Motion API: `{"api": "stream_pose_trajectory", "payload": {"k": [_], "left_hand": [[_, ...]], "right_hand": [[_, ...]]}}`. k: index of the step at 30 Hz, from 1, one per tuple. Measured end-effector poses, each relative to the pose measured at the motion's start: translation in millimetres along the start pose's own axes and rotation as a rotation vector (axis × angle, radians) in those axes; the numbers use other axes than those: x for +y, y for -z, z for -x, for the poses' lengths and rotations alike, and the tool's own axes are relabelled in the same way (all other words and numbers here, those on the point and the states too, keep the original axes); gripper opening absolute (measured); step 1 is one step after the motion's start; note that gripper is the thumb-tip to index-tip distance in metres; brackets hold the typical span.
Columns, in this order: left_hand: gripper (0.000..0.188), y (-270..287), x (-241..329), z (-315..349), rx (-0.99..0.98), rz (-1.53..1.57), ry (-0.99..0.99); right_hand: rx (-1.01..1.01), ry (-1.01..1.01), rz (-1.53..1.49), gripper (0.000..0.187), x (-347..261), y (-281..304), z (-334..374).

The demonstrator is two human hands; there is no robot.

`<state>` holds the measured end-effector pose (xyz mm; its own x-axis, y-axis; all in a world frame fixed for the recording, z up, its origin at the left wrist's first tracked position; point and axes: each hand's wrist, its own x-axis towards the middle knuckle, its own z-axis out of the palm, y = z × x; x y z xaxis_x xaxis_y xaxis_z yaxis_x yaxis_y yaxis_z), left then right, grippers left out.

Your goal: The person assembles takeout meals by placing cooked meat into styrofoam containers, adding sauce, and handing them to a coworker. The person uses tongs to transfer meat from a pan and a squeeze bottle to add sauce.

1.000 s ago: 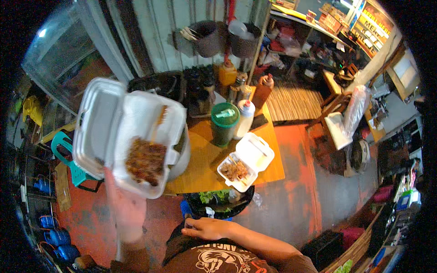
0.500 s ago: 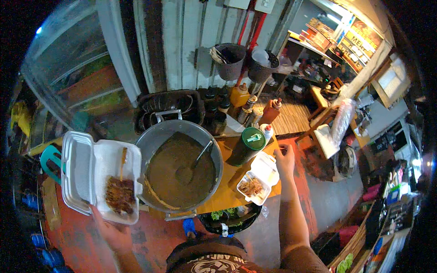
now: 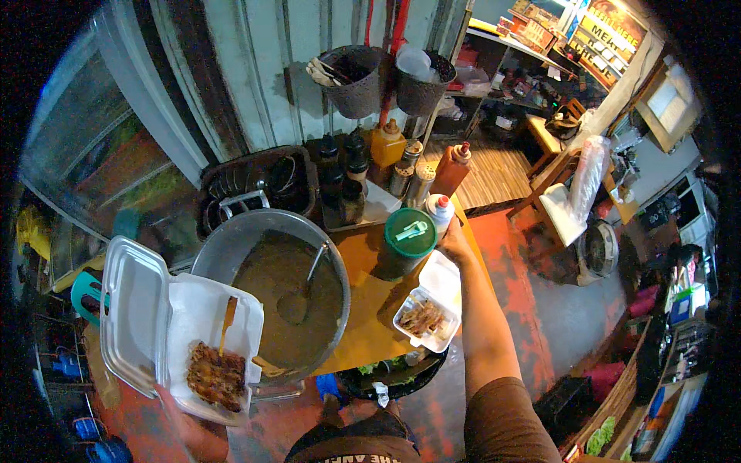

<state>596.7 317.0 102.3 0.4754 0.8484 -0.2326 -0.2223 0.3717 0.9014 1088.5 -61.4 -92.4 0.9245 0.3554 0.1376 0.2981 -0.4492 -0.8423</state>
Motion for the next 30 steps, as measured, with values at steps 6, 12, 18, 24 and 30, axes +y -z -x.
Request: {"api": "stream_pose_trajectory", "payload": {"k": [6,12,18,24,30], "left_hand": [[0.069,-98,-2,85,-0.435,-0.151,-0.261],[0.071,-108,-48,131,-0.131,0.036,-0.115],[0.073,-105,-63,167,-0.236,-0.037,-0.108],[0.07,-119,-71,151,-0.156,0.23,0.203],[0.071,-118,-72,115,-0.042,0.225,0.244]], "right_hand": [[-0.23,0.017,-0.084,0.101,-25,12,-15],[-0.288,0.115,-0.421,0.092,-32,11,-20],[-0.056,0.112,-0.519,0.06,-97,93,-1],[0.142,0.114,-0.504,0.074,-134,221,82],[-0.488,-0.095,0.064,0.102,-209,247,130]]}}
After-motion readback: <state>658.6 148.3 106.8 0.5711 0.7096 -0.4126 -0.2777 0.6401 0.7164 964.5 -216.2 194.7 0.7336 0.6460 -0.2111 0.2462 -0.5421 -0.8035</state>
